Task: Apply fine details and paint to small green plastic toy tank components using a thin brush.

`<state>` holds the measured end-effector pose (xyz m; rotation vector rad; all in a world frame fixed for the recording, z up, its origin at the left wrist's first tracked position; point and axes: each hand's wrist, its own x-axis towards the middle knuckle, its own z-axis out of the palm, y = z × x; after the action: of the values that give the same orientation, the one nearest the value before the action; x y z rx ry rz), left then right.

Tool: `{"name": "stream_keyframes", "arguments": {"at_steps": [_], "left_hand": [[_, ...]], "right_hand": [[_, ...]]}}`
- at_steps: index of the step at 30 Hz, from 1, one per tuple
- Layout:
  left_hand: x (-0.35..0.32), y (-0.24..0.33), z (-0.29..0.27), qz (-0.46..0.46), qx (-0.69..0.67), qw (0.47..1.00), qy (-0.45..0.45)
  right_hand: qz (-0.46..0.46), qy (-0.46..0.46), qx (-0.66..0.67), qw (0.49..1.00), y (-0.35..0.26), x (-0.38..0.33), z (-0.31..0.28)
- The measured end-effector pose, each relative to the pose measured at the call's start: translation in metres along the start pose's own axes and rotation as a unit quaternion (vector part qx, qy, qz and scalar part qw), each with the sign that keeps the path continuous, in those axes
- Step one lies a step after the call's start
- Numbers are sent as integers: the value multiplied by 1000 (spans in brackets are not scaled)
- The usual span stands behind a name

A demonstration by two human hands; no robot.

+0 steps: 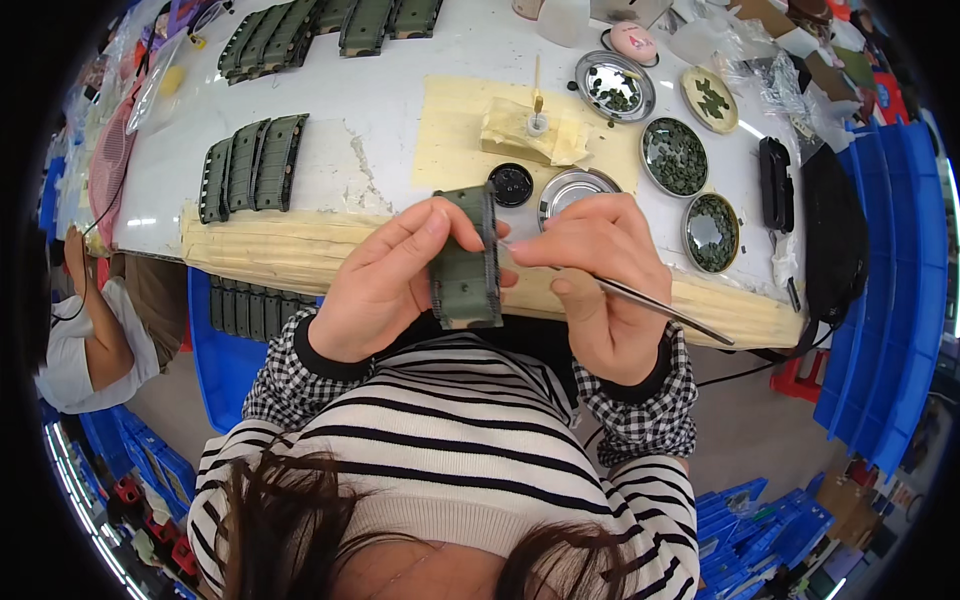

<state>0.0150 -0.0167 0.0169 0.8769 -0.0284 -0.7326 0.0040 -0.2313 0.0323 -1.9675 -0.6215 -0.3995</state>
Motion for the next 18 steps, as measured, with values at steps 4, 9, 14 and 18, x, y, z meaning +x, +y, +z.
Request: {"name": "stream_keyframes", "arguments": {"at_steps": [4, 9, 14, 18], "left_hand": [[3, -7, -4, -45, -99, 992, -56], [1, -5, -8, -33, -86, 994, -64], [2, -8, -10, -23, -95, 993, -67], [1, -5, -7, -20, -90, 994, -49]], "right_hand": [[-4, -44, 37, 998, -3, 8, 9], [12, -42, 63, 997, -5, 10, 15], [23, -30, 80, 996, -9, 10, 20], [10, -39, 62, 997, -8, 11, 20]]}}
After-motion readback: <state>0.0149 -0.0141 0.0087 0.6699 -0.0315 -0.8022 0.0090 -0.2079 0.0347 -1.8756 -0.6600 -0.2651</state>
